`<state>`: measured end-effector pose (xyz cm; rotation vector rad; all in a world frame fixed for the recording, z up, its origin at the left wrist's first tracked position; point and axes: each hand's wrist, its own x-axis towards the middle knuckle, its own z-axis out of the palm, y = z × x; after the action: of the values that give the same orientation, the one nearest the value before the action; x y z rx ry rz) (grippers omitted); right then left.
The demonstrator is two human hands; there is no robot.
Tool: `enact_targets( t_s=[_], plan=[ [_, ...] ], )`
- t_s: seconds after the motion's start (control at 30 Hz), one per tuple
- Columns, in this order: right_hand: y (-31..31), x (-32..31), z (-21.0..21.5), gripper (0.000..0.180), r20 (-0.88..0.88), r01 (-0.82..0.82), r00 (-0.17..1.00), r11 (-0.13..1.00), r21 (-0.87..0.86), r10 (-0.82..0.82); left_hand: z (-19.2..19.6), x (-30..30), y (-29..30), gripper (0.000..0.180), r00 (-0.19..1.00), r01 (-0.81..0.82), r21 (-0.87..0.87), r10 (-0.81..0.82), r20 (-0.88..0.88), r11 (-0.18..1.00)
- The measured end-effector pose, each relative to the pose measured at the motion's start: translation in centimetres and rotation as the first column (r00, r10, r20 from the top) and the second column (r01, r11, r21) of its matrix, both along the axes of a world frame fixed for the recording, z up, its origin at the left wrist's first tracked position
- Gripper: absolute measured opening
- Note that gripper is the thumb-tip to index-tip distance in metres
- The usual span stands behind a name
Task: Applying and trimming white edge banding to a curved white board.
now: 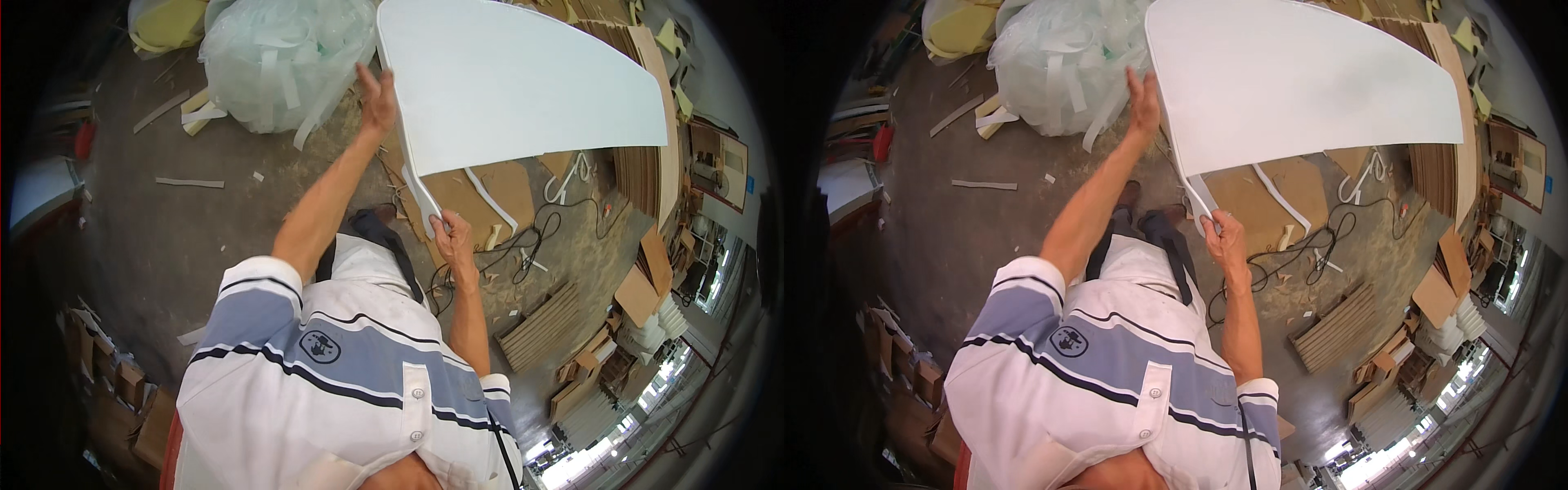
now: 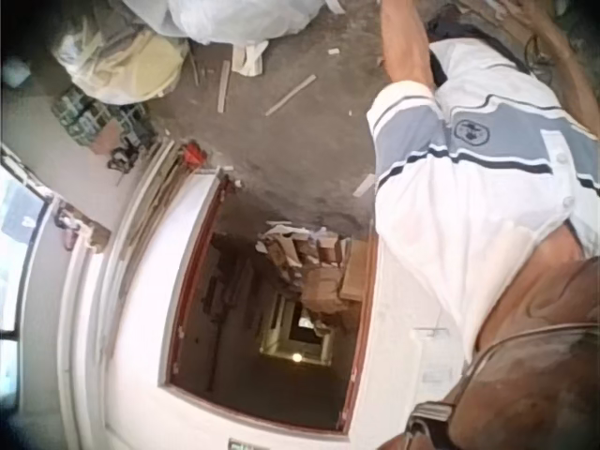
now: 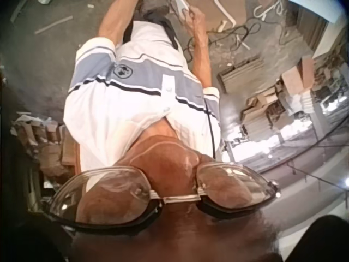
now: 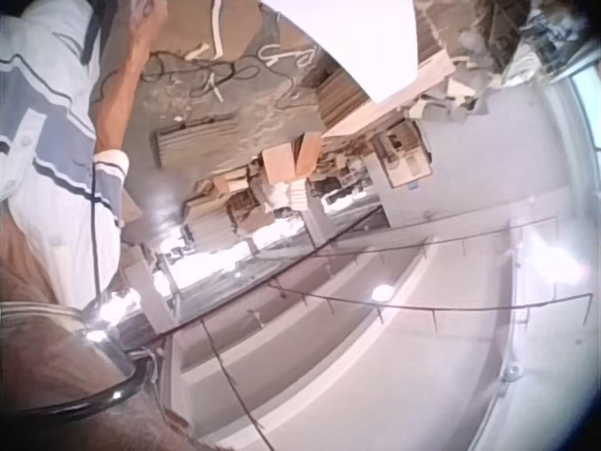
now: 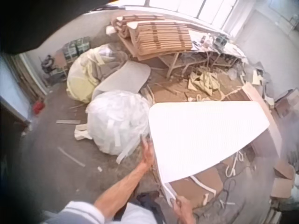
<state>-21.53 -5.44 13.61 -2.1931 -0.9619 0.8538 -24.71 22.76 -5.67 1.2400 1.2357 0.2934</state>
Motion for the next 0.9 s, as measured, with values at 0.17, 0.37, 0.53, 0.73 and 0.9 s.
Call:
enact_targets(
  t_s=[0.17, 0.37, 0.53, 0.73, 0.9],
  plan=[
    [-0.2, 0.2, -0.4, 0.019, 0.079, -0.031, 0.996, 0.999, 0.018, 0.029, 12.4, 2.1, -6.9, 0.102, 0.943, -0.306, 0.229, 0.261, 0.207, 0.924],
    [-0.1, 0.3, -1.2, 0.020, 0.076, -0.009, 0.997, 0.999, 0.038, 0.006, 13.1, -1.7, -9.2, 0.095, 0.854, -0.471, 0.139, 0.412, 0.317, 0.871],
    [-0.6, 0.6, -1.9, 0.022, 0.067, -0.021, 0.998, 0.998, 0.066, 0.017, 12.8, 1.0, -12.9, 0.089, 0.926, -0.376, 0.208, 0.355, 0.129, 0.903],
    [-0.2, 1.2, -0.7, 0.021, 0.053, 0.036, 0.998, 0.999, 0.030, -0.038, 10.9, -2.4, -4.8, 0.090, 0.786, -0.566, -0.039, 0.553, 0.276, 0.824],
    [-1.5, 1.3, -1.0, 0.020, 0.087, 0.033, 0.996, 0.999, 0.036, -0.036, 12.0, 0.3, -6.7, 0.100, 0.907, -0.362, 0.180, 0.301, 0.294, 0.914]
  ],
)
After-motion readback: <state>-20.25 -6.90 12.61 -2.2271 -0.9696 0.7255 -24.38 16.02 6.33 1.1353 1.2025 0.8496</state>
